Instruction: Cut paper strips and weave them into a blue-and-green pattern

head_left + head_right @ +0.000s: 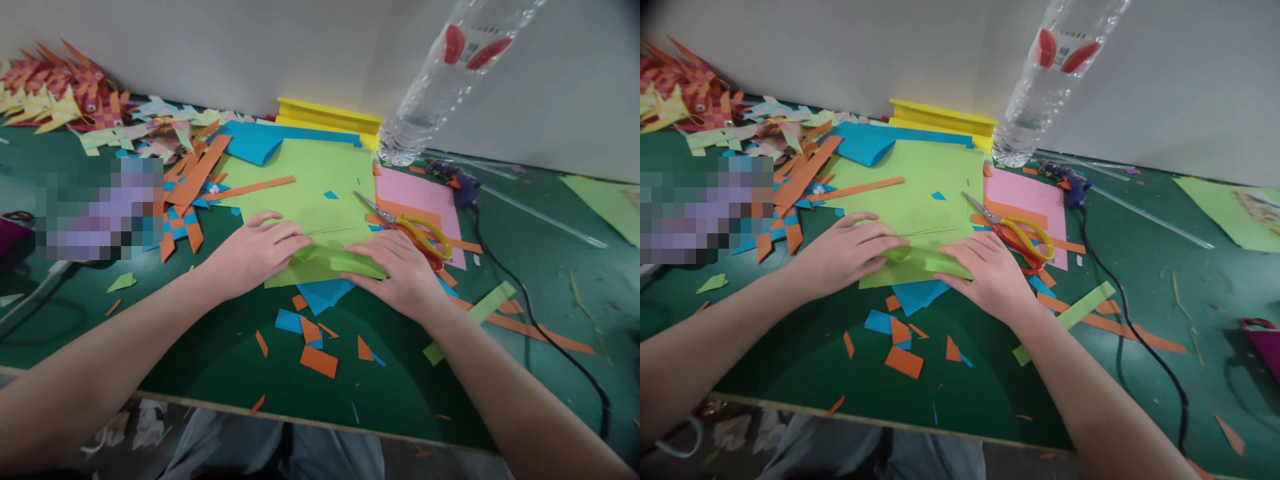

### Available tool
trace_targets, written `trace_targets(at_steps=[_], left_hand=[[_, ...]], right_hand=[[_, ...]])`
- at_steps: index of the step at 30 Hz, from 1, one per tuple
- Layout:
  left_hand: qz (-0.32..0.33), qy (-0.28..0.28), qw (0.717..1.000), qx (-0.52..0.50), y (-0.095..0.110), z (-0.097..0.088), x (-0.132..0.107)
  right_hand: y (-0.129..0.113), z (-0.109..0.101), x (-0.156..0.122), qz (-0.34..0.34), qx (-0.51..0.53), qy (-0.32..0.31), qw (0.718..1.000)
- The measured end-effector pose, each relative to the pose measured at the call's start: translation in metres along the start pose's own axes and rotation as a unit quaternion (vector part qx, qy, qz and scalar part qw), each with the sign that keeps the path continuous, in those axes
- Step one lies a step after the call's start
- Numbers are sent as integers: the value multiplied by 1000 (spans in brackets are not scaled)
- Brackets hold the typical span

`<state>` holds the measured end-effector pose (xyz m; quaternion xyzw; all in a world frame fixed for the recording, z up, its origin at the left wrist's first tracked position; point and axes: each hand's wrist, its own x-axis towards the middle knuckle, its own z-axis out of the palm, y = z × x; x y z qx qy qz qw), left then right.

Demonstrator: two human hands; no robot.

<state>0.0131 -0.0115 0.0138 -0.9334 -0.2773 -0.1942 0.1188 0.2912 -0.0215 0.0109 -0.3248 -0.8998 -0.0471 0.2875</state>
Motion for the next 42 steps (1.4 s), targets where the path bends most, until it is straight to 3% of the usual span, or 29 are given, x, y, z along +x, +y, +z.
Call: trace_targets(at_steps=[5, 14, 19, 26, 30, 34, 42], left_hand=[[-8, -23, 1000, 18, 1, -3, 1], [6, 6, 999, 52, 5, -4, 5], [3, -1, 999, 43, 4, -4, 3], [8, 70, 997, 17, 4, -5, 3], [-3, 57, 998, 12, -1, -8, 1], [-8, 37, 999, 0, -5, -8, 0], [-37, 17, 998, -43, -11, -1, -4]], right_hand=[[-4, -2, 2, 14, 18, 13, 1000], [-9, -2, 3, 6, -8, 46, 999], [-25, 3, 11, -6, 7, 40, 999], [-48, 8, 40, -17, 14, 4, 1000], [-46, 21, 42, -23, 21, 46, 998], [-39, 31, 34, 14, 54, 60, 997], [-22, 25, 23, 42, 56, 74, 995]])
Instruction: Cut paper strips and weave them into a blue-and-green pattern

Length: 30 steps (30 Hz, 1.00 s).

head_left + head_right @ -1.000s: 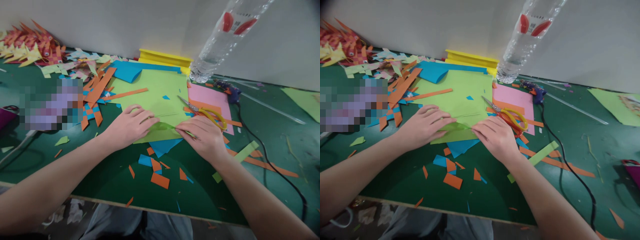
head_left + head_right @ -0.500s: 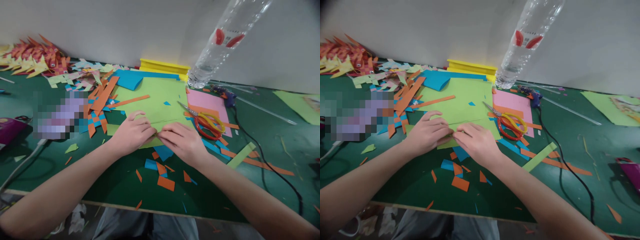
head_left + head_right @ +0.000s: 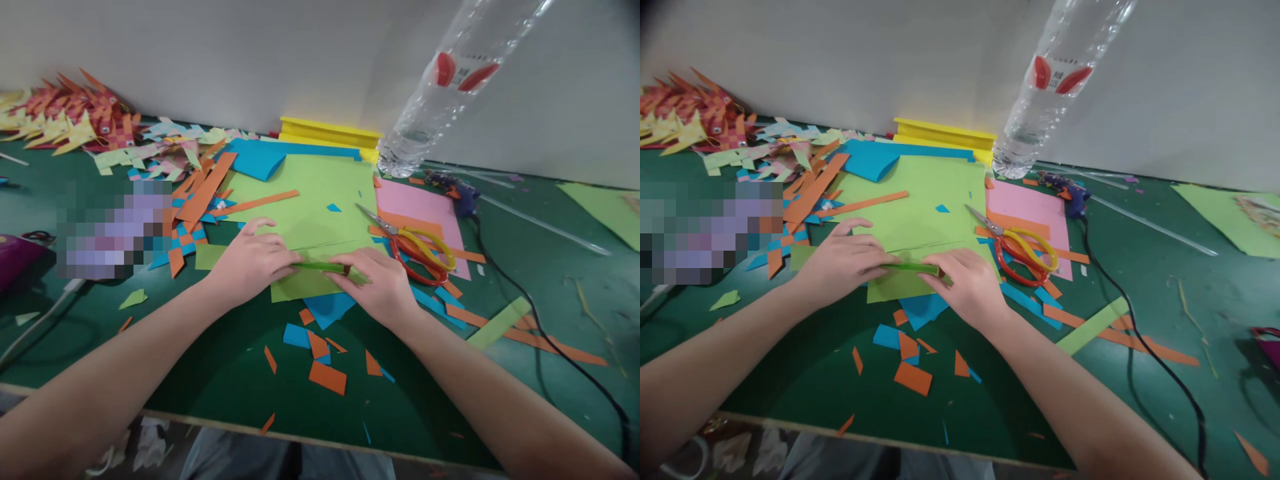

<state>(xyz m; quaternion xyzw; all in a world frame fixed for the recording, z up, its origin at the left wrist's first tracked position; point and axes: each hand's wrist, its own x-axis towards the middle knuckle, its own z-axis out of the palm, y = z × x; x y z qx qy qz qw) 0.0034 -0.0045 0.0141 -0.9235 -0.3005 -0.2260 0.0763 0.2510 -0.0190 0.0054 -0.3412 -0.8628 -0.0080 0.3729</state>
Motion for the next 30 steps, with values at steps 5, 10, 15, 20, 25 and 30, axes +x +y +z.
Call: trace_targets(at_steps=[5, 10, 15, 20, 25, 30], left_hand=[[-24, -30, 999, 6, -1, -3, 1], [-14, -17, 1000, -2, -2, 0, -1], [-12, -8, 1000, -6, 3, 0, 0], [-21, 6, 1000, -18, 9, -2, 3], [-33, 4, 999, -39, 8, -2, 3], [-27, 9, 999, -43, 8, 0, 3]], right_hand=[[1, 3, -3, 23, 28, 4, 999], [2, 6, -7, 62, 47, -5, 997], [3, 7, -6, 69, 63, -3, 996], [1, 8, -6, 60, 71, 8, 996], [0, 9, -7, 65, 80, 2, 995], [0, 8, -5, 103, 104, -16, 989]])
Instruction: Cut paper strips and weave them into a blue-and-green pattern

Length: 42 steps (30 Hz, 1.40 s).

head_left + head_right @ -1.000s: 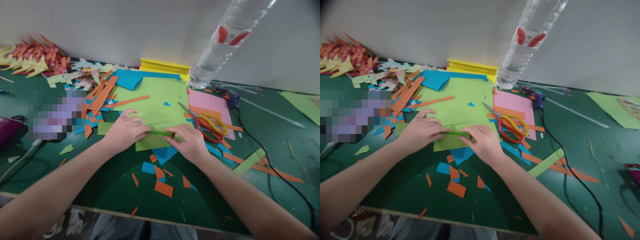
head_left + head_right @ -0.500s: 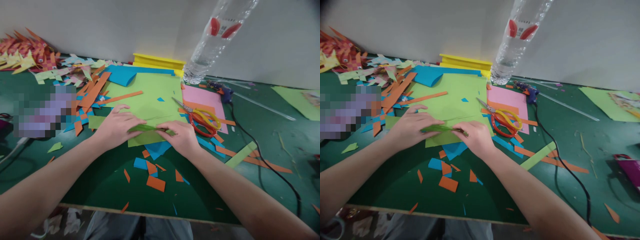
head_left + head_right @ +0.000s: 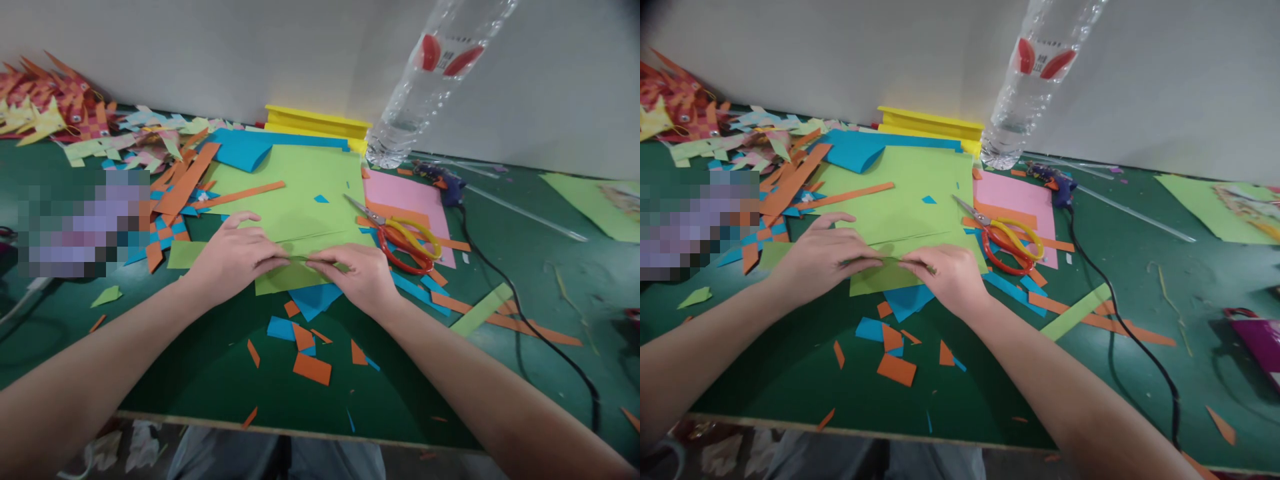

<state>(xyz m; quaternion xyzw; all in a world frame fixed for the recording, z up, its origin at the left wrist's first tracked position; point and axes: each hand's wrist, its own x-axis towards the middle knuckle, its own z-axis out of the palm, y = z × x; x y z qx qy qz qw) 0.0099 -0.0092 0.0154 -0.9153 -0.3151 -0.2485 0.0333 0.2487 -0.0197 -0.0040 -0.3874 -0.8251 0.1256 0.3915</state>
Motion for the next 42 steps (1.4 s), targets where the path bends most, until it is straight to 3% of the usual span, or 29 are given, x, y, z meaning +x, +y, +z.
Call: trace_targets(at_steps=[14, 32, 42], left_hand=[[-33, -22, 999, 4, 0, 2, -1], [-47, -18, 999, 4, 1, 2, -1], [-63, -9, 998, 3, 0, 4, -1]], right_hand=[[-3, -4, 4, 99, 54, -52, 992], [-6, -2, 5, 85, 67, -40, 993], [-7, -4, 5, 121, 65, -53, 989]])
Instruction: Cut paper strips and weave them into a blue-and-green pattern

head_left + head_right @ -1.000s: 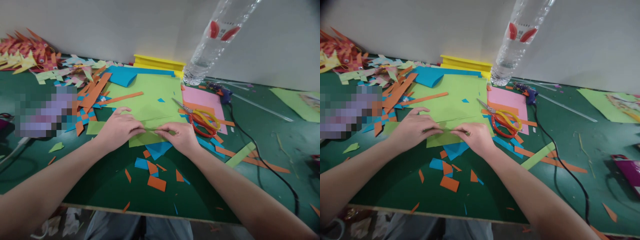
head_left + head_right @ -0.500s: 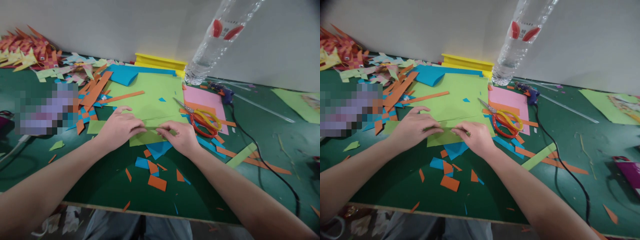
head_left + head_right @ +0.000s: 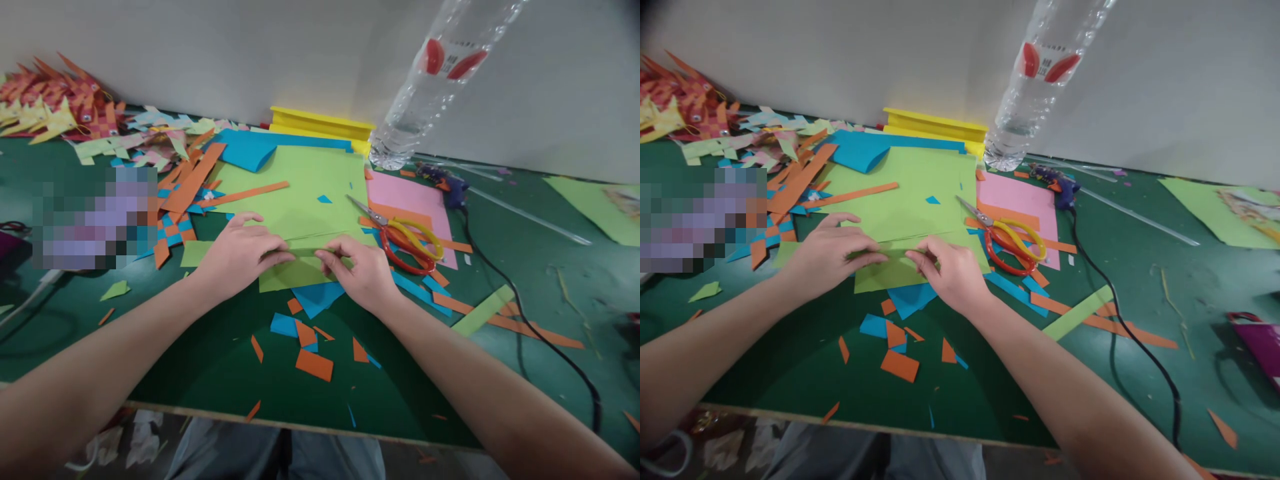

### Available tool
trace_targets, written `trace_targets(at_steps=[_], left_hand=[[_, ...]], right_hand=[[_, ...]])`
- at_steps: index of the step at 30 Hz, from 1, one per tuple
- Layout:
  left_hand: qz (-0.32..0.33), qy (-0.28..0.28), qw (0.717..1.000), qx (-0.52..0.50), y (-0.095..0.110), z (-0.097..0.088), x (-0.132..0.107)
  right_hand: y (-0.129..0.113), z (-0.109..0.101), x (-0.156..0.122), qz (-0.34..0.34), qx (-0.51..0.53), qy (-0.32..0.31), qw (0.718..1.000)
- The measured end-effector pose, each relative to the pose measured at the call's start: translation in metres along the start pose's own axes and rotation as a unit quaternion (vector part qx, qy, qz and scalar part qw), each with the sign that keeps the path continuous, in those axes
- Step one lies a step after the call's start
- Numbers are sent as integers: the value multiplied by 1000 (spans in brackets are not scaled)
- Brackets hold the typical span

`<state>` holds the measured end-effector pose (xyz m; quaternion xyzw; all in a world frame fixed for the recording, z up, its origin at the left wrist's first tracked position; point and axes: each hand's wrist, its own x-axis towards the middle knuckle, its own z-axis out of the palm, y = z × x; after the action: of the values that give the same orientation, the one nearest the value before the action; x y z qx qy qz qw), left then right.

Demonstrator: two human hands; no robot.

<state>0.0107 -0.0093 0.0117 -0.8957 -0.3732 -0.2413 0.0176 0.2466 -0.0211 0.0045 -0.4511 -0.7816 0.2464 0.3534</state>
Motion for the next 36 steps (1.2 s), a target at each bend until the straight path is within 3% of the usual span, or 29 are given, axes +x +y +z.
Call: trace_targets(at_steps=[5, 11, 18, 25, 32, 36], left_hand=[[-13, -8, 1000, -26, -2, 0, 1], [-34, -10, 998, -43, -4, -2, 1], [-37, 7, 999, -32, -4, 0, 0], [-38, -15, 998, -39, -3, 0, 1], [-50, -43, 994, -86, -1, -2, 3], [-45, -33, 989, -135, 5, -6, 4]], right_hand=[[1, 0, 2, 46, 75, 27, 996], [4, -2, 8, 119, 199, 90, 968], [10, -2, 11, 141, 241, 197, 940], [20, 0, 14, 161, 270, 246, 917], [14, -1, 13, 127, 293, 297, 900], [10, -2, 10, 80, 317, 261, 908]])
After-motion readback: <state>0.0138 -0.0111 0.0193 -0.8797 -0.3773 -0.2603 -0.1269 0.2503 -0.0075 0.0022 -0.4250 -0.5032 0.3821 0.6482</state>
